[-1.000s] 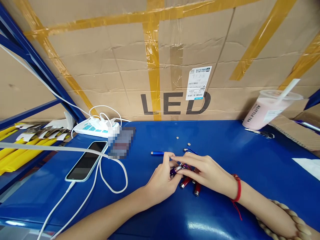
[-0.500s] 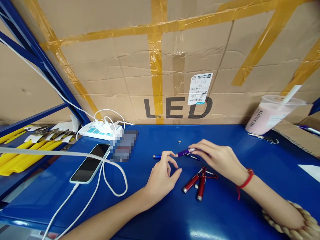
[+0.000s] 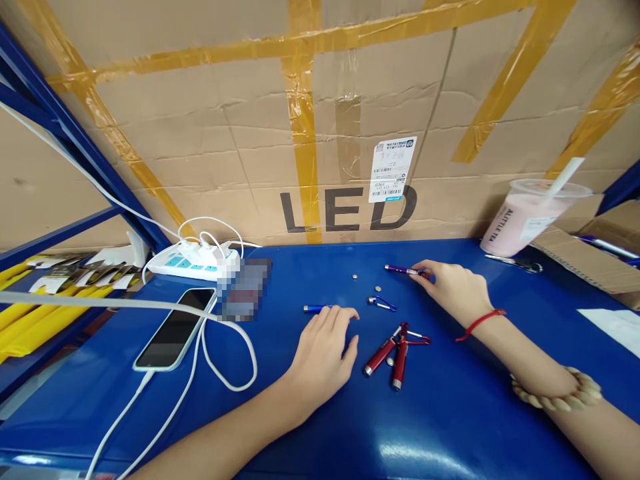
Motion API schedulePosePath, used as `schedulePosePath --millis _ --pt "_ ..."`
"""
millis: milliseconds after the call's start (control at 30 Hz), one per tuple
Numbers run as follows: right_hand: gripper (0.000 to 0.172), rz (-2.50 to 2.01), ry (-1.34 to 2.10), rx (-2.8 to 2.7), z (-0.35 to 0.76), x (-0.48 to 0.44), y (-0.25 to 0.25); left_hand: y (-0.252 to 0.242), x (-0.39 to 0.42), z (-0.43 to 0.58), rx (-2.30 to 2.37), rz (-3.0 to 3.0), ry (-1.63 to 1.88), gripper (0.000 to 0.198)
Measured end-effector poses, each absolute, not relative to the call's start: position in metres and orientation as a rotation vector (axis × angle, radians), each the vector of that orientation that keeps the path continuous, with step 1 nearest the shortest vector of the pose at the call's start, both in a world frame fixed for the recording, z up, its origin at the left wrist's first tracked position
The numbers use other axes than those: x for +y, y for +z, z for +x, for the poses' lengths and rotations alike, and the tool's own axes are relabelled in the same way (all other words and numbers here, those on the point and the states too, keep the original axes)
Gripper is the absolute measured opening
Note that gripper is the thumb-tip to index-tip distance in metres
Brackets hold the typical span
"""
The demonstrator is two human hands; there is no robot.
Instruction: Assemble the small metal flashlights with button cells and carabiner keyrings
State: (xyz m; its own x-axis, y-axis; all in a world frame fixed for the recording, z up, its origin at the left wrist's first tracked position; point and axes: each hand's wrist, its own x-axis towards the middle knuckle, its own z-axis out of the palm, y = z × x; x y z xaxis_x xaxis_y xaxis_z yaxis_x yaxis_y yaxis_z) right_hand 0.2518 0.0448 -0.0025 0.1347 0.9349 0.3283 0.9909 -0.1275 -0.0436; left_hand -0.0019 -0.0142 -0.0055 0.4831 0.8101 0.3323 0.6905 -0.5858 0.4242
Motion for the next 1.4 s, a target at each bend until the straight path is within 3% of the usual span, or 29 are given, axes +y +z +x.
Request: schedulePosePath --millis 233,433,533,800,1400 --pt "0.023 -2.164 -0.354 -1.869 0.256 0.045 -0.005 -0.005 0.000 -0.011 1.670 2.761 0.553 0.033" --pt "0.022 -1.959 -0.459 -1.933 0.246 0.040 0.000 -0.008 0.005 -0.014 1.847 2.775 0.370 0.025" --pt "0.021 -1.749 -0.470 -2.017 0.240 0.038 0.000 -0.005 0.005 -0.012 1.719 2.714 0.372 0.021" --pt "0.035 -1.163 -0.336 -2.498 0.232 0.040 -0.010 -0.007 -0.008 0.002 1.212 1.950 0.794 0.012" --pt "0.025 -1.328 -0.405 -2.490 0.235 0.042 -0.015 0.001 -0.015 0.010 0.965 1.388 0.893 0.020"
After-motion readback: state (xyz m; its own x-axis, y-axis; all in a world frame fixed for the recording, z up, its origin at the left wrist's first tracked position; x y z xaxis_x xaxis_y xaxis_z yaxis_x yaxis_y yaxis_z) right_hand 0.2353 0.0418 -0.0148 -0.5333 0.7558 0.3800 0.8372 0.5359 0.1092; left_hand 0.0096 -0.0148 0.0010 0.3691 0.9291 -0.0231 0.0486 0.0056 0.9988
